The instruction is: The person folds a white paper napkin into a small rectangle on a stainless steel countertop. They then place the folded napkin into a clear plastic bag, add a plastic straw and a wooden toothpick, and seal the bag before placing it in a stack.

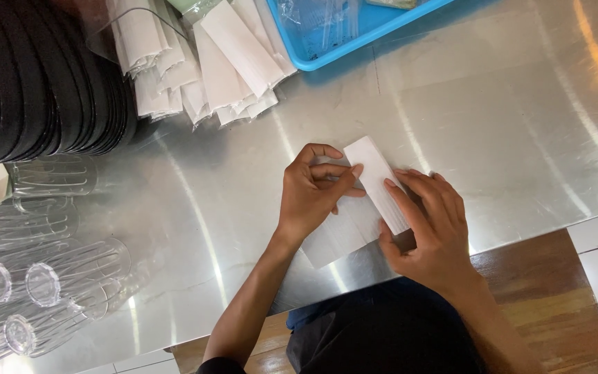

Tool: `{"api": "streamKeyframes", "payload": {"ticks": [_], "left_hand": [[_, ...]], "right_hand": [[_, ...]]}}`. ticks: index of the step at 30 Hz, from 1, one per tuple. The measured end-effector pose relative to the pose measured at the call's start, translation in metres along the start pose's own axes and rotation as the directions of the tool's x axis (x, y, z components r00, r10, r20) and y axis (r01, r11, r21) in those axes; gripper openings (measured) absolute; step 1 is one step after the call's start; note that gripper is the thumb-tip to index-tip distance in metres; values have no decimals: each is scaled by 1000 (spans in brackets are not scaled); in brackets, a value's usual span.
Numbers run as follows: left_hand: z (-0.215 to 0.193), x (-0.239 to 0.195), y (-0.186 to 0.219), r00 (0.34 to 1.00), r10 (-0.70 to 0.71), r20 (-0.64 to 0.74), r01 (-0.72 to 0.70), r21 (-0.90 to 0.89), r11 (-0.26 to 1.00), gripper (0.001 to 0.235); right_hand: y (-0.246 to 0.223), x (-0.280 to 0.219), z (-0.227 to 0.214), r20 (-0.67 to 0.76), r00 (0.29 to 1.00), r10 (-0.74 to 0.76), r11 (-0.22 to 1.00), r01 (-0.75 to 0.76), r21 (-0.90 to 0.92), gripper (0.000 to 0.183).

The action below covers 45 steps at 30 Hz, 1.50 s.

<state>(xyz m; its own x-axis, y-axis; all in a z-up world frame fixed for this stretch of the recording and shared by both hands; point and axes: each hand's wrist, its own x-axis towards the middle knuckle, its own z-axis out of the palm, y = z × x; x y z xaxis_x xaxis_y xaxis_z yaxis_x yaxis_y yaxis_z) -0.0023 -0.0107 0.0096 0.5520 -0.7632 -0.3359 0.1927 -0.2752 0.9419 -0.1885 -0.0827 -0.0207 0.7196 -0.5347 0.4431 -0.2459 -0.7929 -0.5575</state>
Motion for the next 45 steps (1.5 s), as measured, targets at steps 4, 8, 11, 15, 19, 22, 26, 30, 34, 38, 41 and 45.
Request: {"api": "streamKeyframes", "payload": {"ticks": [4, 8, 11, 15, 19, 22, 26, 30, 34, 38, 41, 45], "left_hand": [[5, 0, 0, 998, -59, 30, 61, -69, 996, 35], [8, -4, 1, 999, 9, 33, -9, -13, 1000, 41], [9, -7, 3, 997, 76, 27, -78, 61, 995, 39], [7, -7, -3, 990, 139, 19, -141, 72, 987, 31], [6, -5, -7, 984, 177, 21, -178, 83, 981, 29], [7, -6, -9, 969, 242, 44, -246, 117, 962, 31], [8, -6, -21, 911, 413, 11, -392, 336, 856, 24], [7, -4, -18, 773, 634, 41, -534, 581, 614, 14], [3, -4, -25, 759, 646, 88, -540, 640, 547, 14], [7, -10, -9, 823, 568, -11, -461, 569, 681, 21], [10, -11, -2, 873, 485, -54, -397, 500, 770, 34], [11, -6, -5, 899, 436, -51, -383, 394, 835, 35]], "right_hand": [[8, -4, 6, -41, 999, -20, 999, 19, -45, 54], [13, -2, 7, -98, 995, -12, 998, 7, -58, 38], [12, 5, 4, -133, 991, 0, 996, -12, -93, 35], [21, 9, 4, -170, 985, -21, 992, 0, -128, 32], [27, 15, 5, -187, 980, -62, 989, 35, -144, 29], [24, 14, 2, -164, 983, -86, 988, 62, -144, 32], [19, 12, 2, -97, 988, -117, 979, 98, -180, 35], [23, 5, 3, 23, 995, -93, 979, 95, -178, 39], [18, 10, 3, 54, 995, -87, 980, 95, -177, 46], [18, 11, 2, 63, 997, -47, 989, 56, -138, 41], [13, 14, 0, 49, 998, -35, 994, 40, -101, 42], [22, 5, 3, -33, 999, 34, 997, -36, -74, 49]]}}
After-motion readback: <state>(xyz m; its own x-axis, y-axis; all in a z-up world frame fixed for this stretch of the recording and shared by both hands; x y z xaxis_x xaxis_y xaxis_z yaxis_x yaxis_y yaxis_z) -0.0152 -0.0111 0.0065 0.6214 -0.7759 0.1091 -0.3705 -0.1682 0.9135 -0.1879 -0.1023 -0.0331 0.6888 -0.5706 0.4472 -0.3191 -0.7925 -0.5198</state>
